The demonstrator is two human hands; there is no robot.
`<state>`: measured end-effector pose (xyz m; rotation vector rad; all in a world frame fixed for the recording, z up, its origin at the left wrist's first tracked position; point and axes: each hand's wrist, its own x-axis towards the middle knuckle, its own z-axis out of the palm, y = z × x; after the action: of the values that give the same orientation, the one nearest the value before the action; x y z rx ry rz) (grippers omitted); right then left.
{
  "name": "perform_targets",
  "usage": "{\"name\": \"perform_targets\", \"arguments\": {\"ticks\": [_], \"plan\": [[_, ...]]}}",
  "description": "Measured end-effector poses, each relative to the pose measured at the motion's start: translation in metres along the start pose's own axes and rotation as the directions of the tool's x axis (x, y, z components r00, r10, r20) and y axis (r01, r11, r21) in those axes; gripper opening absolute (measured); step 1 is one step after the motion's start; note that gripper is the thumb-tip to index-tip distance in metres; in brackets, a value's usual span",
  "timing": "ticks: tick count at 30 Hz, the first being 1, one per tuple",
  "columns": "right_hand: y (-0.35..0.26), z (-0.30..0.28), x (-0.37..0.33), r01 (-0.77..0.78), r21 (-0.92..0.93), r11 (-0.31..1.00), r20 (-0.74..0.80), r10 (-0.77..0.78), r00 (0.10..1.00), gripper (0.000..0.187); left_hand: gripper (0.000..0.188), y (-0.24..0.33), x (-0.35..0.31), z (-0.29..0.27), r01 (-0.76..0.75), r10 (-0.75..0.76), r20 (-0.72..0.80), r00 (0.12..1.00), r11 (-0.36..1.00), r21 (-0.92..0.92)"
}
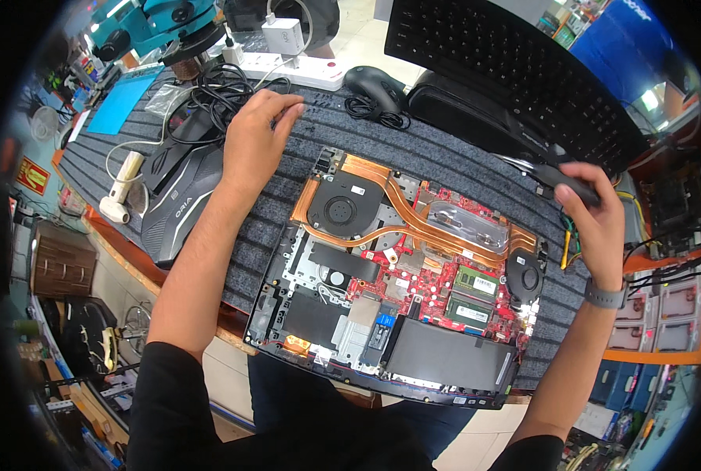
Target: The person uses a screwdriver to remove screws from a laptop's internal cooling system and then lifts the copper heat pipe and fan assembly out of the chassis by hand.
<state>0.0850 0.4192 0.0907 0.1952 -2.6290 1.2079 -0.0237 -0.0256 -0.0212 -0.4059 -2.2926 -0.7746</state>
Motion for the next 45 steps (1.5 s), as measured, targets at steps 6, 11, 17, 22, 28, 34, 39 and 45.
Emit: {"name": "perform_targets", "arguments": {"ticks": [6,11,17,22,28,34,39,45], "plan": [[0.091,-0.002,-0.042,-0.105,0.077,0.992,-0.204,0.119,0.972,0.027,0.016,-0.01,-0.006,0.014,0.006,-0.046,0.144,0.988,0.964,0.267],[0.109,0.005,-0.05,-0.07,-0.082,0.994,-0.21,0.051,0.976,0.025,0.019,-0.018,-0.006,0.021,-0.022,-0.041,0.215,0.976,0.959,0.284],[0.116,0.01,-0.049,-0.127,-0.171,0.977,-0.189,0.094,0.977,0.022,0.023,-0.009,-0.003,0.018,0.027,-0.122,0.276,0.953,0.946,0.324],[0.126,0.012,-0.048,-0.168,-0.146,0.975,-0.166,0.143,0.976,0.021,0.033,0.012,0.002,0.004,-0.055,0.032,0.284,0.958,0.996,0.076],[0.13,0.013,-0.047,-0.186,-0.144,0.972,-0.142,0.166,0.976,0.022,0.097,0.025,0.001,-0.035,-0.033,0.231,0.676,0.699,0.956,-0.292],[0.129,0.014,-0.047,-0.19,-0.151,0.97,-0.133,0.17,0.976,0.023,0.131,0.038,-0.009,-0.031,-0.152,0.378,0.732,0.567,0.921,-0.359],[0.127,0.015,-0.047,-0.179,-0.146,0.973,-0.122,0.162,0.979,0.024,0.126,0.05,-0.014,-0.022,-0.193,0.339,0.728,0.596,0.94,-0.28],[0.127,0.016,-0.047,-0.158,-0.172,0.972,-0.12,0.139,0.983,0.024,0.111,0.066,-0.017,-0.014,-0.248,0.336,0.69,0.641,0.941,-0.228]]}}
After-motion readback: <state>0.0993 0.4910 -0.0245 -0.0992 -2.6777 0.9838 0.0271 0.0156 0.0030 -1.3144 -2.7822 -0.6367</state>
